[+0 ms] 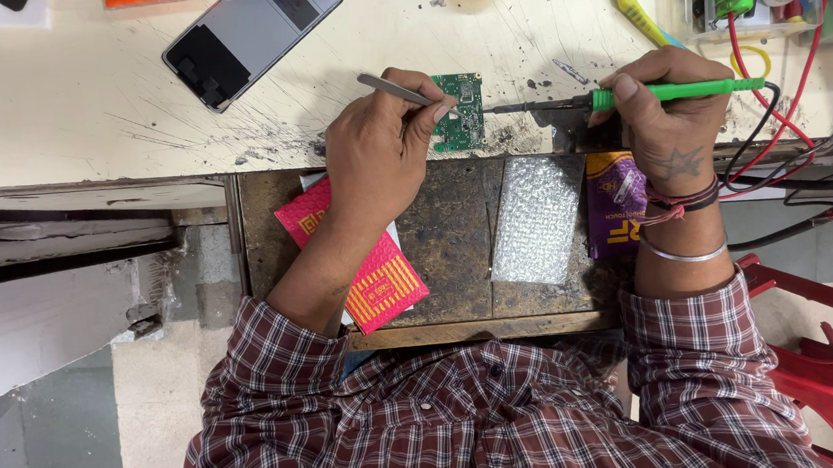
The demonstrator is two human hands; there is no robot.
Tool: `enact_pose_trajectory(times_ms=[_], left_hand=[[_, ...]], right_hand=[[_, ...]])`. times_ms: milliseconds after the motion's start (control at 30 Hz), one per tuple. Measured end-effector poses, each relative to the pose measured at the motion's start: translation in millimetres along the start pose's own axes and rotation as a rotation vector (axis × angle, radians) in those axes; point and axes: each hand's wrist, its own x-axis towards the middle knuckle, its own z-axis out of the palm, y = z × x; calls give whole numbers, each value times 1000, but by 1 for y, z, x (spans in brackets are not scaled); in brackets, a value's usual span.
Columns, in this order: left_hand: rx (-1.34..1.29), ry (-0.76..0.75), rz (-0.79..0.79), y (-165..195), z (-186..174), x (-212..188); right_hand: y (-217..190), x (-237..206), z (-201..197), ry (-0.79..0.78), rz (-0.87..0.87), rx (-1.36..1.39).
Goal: The person solders a small green circuit board on a workbench, holding the board steady with a metal tool in one hand while applying a green-handled soldering iron to the board's components with the other hand. A smartphone lies on the bench beside the work area throughout.
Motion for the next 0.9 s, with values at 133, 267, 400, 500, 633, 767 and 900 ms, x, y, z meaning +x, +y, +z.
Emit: enact_pose_trajectory(times_ms=[133, 267, 400, 500, 633, 767, 900], left_hand=[[-22, 5, 24, -1, 0, 0], [-5, 0, -1, 0, 0, 1], [-16, -1, 10, 1, -2, 1], [4, -7, -15, 3, -2, 1], [-19, -2, 10, 3, -3, 1], [-6, 2, 9, 2, -2, 1], [4, -12, -5, 0, -1, 1]], right_hand=[[0, -1, 0, 17, 6, -7], [-1, -1, 0, 6, 16, 19], [-1, 0, 1, 13, 7, -2], [-2, 0, 1, 8, 17, 5], [-2, 0, 2, 12, 12, 17], [-2, 0, 2, 12, 13, 10], [-1, 0, 2, 14, 12, 17]])
